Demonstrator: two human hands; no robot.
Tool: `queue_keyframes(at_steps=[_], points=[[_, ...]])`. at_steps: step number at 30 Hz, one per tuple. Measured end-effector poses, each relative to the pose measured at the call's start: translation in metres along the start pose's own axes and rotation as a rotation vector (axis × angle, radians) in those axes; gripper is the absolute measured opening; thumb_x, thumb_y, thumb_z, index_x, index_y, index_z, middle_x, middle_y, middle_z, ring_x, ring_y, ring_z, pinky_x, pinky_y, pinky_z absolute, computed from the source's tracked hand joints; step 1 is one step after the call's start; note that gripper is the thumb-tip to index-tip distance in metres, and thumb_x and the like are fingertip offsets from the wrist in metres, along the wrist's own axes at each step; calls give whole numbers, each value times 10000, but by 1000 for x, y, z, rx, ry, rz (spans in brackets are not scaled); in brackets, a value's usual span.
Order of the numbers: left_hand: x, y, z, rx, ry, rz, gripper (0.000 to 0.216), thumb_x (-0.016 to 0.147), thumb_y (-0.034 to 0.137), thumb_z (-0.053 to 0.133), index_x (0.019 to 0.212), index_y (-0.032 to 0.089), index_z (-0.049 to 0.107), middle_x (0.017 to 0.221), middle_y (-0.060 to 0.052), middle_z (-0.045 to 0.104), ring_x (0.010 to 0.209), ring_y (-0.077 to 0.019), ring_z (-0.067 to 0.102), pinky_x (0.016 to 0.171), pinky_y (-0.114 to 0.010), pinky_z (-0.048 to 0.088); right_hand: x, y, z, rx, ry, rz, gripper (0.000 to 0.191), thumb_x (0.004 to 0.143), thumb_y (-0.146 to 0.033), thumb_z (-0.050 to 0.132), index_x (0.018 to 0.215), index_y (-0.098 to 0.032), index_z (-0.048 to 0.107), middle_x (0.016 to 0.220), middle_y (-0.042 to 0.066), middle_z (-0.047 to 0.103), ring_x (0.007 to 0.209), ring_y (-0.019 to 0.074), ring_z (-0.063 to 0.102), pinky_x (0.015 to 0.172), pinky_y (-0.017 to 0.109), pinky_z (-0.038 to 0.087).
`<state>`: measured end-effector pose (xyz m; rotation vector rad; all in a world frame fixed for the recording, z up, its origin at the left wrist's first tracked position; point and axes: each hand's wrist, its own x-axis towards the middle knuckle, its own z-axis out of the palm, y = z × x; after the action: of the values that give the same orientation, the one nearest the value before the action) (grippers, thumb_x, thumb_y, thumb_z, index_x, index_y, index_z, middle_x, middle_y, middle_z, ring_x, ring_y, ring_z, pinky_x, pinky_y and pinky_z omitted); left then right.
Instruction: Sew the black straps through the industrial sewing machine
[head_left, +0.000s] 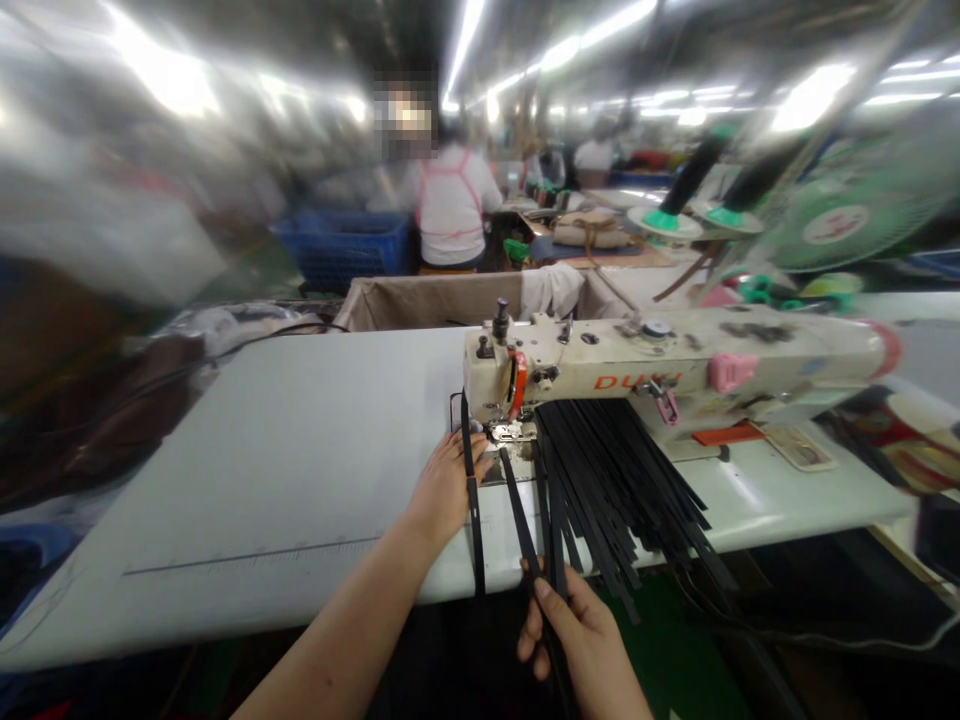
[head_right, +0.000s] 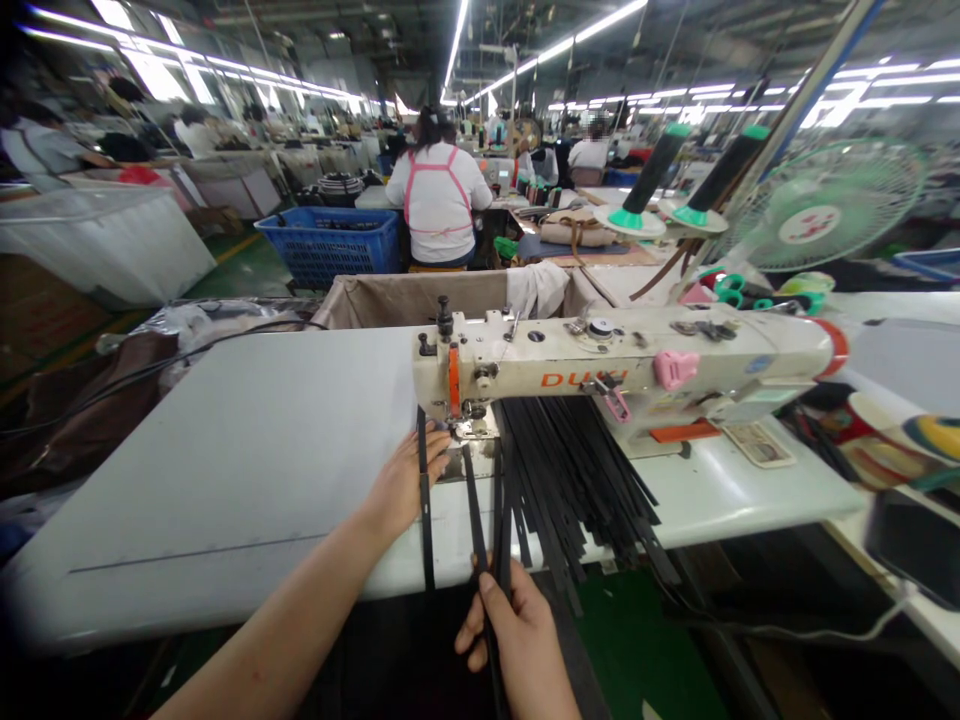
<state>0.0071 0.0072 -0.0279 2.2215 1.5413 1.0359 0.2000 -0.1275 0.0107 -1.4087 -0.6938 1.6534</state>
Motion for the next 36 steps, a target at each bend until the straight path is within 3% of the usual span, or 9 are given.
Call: queue_keyframes(at_steps=[8,15,18,25,30,36], points=[[52,-34,2,-121,18,-71,293,882,105,568,1121,200,709,1247,-108,710,1284,-302,605,1146,-521,468,1,2,4,-1,-44,2,733,696,-619,820,1198,-144,573,532,-55,631,423,154,617,361,212,413],[92,-31,-2,-208,-33,-179,249,843,223,692,1082,163,730,1124,-120,764,1091,-333,695,1007,-482,562,9,-5,20,39,-9,-21,765,653,-636,846,1171,-160,547,538,-65,627,431,161,628,370,224,454],[95,-27,-4,-209,-44,-197,271,808,209,716,1072,154,729,1073,-121,776,1028,-329,709,939,-458,589,13,-6,24,61,10,-18,763,622,-659,856,1120,-167,555,538,-61,629,427,162,632,377,232,474],[92,-22,1,-206,75,-229,215,813,185,661,1010,174,746,1127,-99,769,1108,-335,681,1002,-489,563,17,-8,26,52,35,-2,758,609,-678,856,1084,-173,550,552,-39,666,453,184,674,410,260,540],[92,-26,6,-234,90,-258,165,799,166,648,936,155,740,1012,-105,789,999,-326,710,929,-467,597,19,-10,28,47,55,24,759,595,-677,859,1066,-176,538,549,-33,686,474,193,696,446,282,584],[89,-27,7,-249,99,-235,165,807,152,639,942,168,731,1053,-102,783,1030,-329,703,943,-452,589,20,-11,29,69,65,30,781,555,-681,877,1047,-178,538,541,-32,691,473,195,703,451,279,590]])
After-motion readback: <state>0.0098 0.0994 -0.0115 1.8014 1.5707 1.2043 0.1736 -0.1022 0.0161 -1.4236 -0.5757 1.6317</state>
